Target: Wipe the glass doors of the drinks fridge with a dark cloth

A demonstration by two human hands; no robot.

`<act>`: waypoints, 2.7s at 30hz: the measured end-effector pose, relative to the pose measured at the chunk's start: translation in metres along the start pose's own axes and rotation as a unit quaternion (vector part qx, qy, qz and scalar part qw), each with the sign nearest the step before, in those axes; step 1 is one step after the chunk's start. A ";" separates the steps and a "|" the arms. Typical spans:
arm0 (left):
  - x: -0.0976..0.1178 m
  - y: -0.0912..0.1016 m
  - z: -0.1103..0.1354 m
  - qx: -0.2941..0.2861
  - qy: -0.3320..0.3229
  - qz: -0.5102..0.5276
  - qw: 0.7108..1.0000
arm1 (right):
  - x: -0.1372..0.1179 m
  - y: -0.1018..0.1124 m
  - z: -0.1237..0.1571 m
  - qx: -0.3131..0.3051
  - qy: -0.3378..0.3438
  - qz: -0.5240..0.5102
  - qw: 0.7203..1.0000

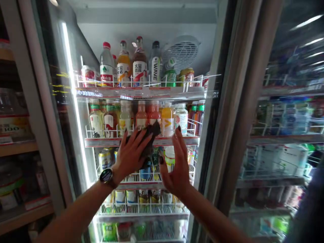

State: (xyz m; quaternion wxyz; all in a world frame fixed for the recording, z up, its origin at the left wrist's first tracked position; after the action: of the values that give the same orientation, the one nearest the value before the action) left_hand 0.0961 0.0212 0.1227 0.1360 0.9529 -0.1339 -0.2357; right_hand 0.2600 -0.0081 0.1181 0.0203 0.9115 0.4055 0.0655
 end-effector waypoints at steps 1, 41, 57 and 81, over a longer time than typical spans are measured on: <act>0.004 0.002 -0.025 0.031 0.012 0.014 0.999 | -0.008 -0.003 -0.007 0.006 -0.018 -0.024 1.000; -0.062 0.017 0.110 0.129 0.186 -0.036 0.973 | -0.034 -0.092 0.080 -0.142 0.166 0.104 0.970; -0.045 0.010 0.130 0.141 0.179 -0.019 0.974 | -0.030 -0.105 -0.064 -0.059 0.054 0.172 0.982; 0.030 -0.032 0.126 0.058 0.096 0.038 0.993 | 0.096 -0.013 0.057 0.024 -0.050 0.201 0.978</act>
State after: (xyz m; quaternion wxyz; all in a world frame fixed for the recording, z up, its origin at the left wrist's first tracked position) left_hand 0.0663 0.0164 -0.0074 0.1018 0.9716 -0.1697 -0.1298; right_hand 0.3215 0.0725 0.0702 0.0046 0.9767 0.2144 0.0127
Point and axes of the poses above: each hand's wrist, its own z-axis away from the middle knuckle, its own y-axis out of the back of the hand, x = y × z, the point moved 5 cm from there along -z, towards the middle knuckle, and after that the axes turned 2 degrees about y, right-handed, at the moved point
